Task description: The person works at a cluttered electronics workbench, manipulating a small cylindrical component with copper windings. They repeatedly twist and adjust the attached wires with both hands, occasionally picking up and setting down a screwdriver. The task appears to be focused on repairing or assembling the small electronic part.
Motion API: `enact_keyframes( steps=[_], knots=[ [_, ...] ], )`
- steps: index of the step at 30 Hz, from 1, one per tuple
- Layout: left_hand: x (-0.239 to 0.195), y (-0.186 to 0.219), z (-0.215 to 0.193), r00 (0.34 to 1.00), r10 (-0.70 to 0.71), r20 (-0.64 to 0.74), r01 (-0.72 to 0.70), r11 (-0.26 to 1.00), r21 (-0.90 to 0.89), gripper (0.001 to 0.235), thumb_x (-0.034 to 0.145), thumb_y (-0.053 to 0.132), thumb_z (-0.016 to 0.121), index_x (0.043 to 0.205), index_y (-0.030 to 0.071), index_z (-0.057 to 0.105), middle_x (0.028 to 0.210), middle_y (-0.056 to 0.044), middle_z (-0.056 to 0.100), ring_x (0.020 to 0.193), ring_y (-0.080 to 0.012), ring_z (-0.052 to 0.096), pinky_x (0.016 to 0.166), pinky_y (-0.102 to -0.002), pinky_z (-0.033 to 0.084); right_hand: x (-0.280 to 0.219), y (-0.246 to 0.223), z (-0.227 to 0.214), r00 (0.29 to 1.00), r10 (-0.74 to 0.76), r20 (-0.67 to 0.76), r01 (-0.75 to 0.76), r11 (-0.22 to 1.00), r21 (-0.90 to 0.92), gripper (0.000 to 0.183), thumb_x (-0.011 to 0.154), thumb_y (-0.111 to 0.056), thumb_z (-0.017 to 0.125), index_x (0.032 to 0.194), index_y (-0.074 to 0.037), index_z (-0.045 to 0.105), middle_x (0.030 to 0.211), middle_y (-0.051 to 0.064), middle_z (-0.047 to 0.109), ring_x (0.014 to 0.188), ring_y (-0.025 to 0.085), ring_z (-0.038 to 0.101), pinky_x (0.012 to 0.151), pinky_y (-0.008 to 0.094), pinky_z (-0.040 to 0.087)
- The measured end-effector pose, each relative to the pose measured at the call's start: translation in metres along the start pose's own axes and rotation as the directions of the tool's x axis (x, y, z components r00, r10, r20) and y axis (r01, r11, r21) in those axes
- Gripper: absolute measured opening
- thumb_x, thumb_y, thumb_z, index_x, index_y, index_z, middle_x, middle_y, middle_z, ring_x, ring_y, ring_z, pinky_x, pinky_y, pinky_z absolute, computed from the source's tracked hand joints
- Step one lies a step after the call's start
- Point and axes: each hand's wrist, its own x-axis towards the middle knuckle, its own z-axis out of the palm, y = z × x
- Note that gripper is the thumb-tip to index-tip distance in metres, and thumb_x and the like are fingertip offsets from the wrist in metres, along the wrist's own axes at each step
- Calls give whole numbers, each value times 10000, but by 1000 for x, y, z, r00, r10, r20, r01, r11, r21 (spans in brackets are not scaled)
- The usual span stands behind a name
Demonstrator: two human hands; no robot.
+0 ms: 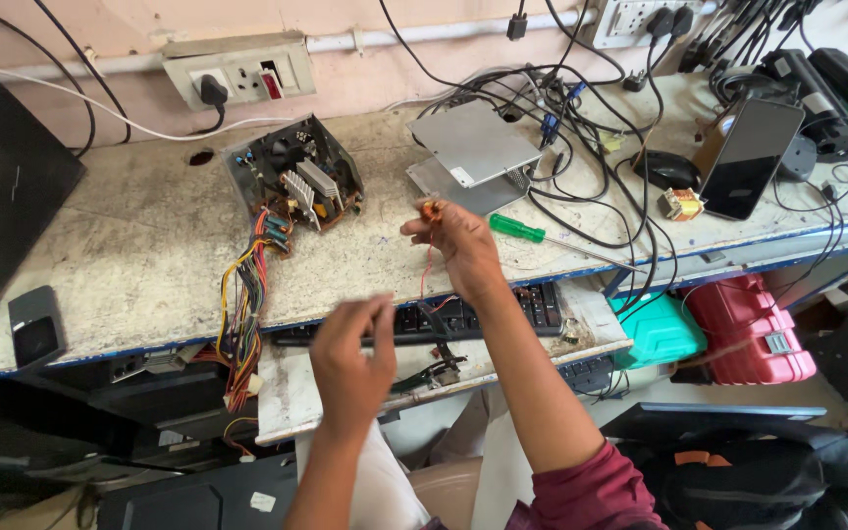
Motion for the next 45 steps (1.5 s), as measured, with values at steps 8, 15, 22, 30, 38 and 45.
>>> enact_keyframes(
  steps=[8,15,22,30,38,45],
  knots=[
    [84,-52,31,939,250,238,-199,955,-220,578,837,69,786,1387,48,609,1309,-162,668,1237,-296,604,1067,-400,467,-1,8,-2,1000,26,11,-22,970,-242,399,1038,-324,644,1217,29,689,1008,80,742,883,145,682,785,306,568],
    [76,-88,48,938,110,329,58,886,-460,434,798,55,840,1218,86,736,1272,-49,733,1219,-212,640,1078,-358,508,-1,14,-3,995,66,79,-40,955,-293,464,1040,-370,624,1220,49,709,1011,66,737,877,128,682,770,295,574],
    [76,-99,49,951,37,307,145,823,-549,324,786,163,898,1053,68,740,1080,-25,722,1038,-160,657,960,-300,498,-1,3,11,994,104,36,-84,926,-369,439,1073,-361,524,1259,-4,699,994,35,696,913,101,627,824,261,516],
    [78,-97,42,969,44,242,73,888,-455,358,723,265,932,982,85,765,913,1,715,879,-121,620,772,-272,445,-12,-6,18,977,-153,147,192,933,-304,201,929,-63,758,1101,-1,673,1141,51,623,1059,138,620,926,295,522],
    [71,-99,49,899,-62,433,373,625,-686,408,774,173,893,1108,16,718,1065,-26,730,1005,-111,672,914,-291,547,-16,-5,19,977,-187,103,214,877,-430,93,919,-39,769,939,17,696,1059,72,636,959,137,618,849,274,506],
    [69,-111,52,890,-22,456,383,580,-719,450,895,206,831,1252,-19,673,1169,-64,730,1102,-127,688,1004,-274,552,-15,-9,20,986,-128,108,158,922,-354,68,972,-62,697,966,4,681,1070,48,604,941,106,568,818,246,469]
  ],
)
